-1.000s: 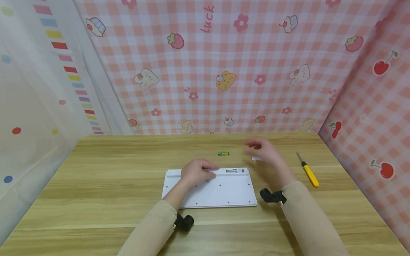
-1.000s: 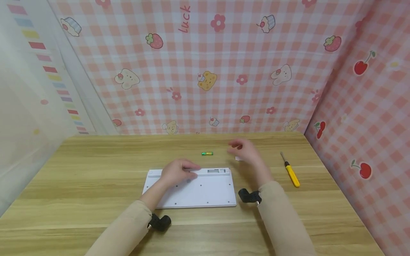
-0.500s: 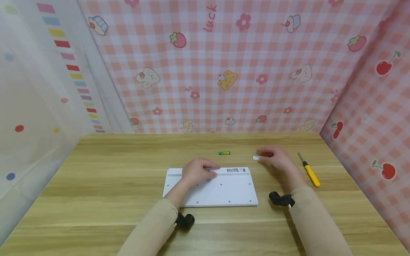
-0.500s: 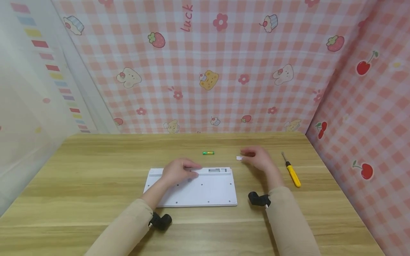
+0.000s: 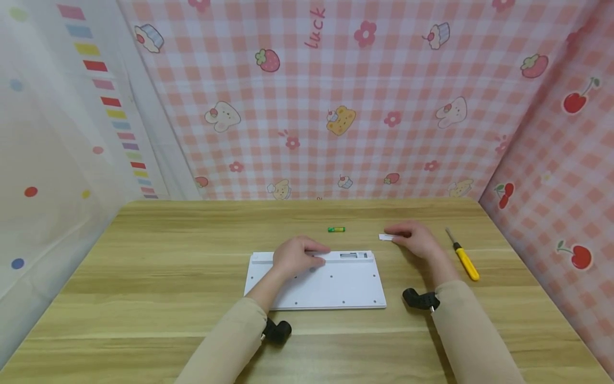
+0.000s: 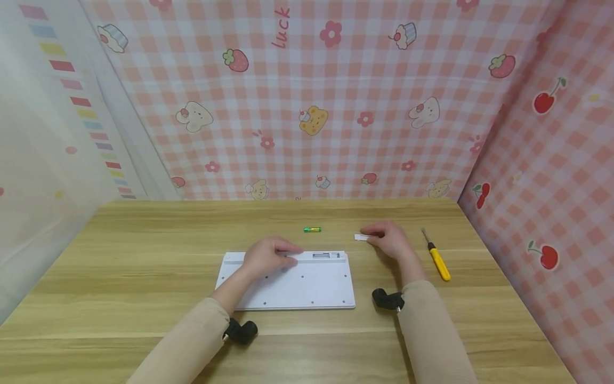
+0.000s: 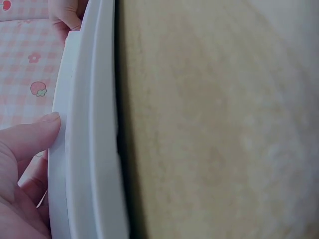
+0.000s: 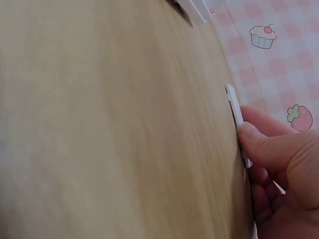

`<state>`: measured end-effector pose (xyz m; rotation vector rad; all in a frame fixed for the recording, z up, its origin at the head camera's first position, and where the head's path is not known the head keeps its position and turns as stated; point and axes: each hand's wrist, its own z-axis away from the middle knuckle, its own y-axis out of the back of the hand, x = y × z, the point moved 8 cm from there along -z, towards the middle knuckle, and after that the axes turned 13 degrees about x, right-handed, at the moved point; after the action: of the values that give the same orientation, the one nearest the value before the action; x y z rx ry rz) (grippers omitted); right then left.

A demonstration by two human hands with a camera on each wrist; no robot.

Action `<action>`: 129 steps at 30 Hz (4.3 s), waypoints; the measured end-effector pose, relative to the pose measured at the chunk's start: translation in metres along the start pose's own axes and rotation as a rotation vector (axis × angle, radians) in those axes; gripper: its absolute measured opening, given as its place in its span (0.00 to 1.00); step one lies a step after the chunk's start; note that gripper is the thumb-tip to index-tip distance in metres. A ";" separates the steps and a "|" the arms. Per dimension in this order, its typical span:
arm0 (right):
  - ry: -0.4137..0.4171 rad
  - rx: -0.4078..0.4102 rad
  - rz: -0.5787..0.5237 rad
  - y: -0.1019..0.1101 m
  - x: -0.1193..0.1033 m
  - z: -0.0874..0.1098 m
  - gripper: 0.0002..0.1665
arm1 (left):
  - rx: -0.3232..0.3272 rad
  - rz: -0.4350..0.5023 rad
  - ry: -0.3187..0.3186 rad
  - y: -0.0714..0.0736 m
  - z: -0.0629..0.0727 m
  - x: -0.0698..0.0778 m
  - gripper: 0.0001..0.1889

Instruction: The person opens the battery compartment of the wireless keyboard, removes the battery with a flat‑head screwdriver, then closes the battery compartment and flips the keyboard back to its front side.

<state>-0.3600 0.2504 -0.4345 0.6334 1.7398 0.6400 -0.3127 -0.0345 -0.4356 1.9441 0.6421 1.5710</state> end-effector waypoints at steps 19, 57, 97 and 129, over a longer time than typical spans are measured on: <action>-0.133 0.029 -0.029 0.002 0.008 0.008 0.14 | -0.002 0.010 0.005 0.001 0.001 -0.001 0.12; 0.165 -0.185 -0.118 -0.050 -0.092 0.024 0.12 | -0.008 0.016 0.011 -0.001 0.001 -0.002 0.12; 0.166 -0.153 0.012 -0.053 -0.093 0.027 0.13 | -0.010 0.002 0.007 0.001 0.000 0.000 0.11; 0.232 -0.161 0.041 -0.055 -0.089 0.032 0.14 | -0.007 -0.010 0.011 0.000 0.000 0.000 0.12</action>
<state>-0.3128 0.1523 -0.4198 0.4989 1.8696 0.9015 -0.3127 -0.0344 -0.4353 1.9249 0.6492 1.5771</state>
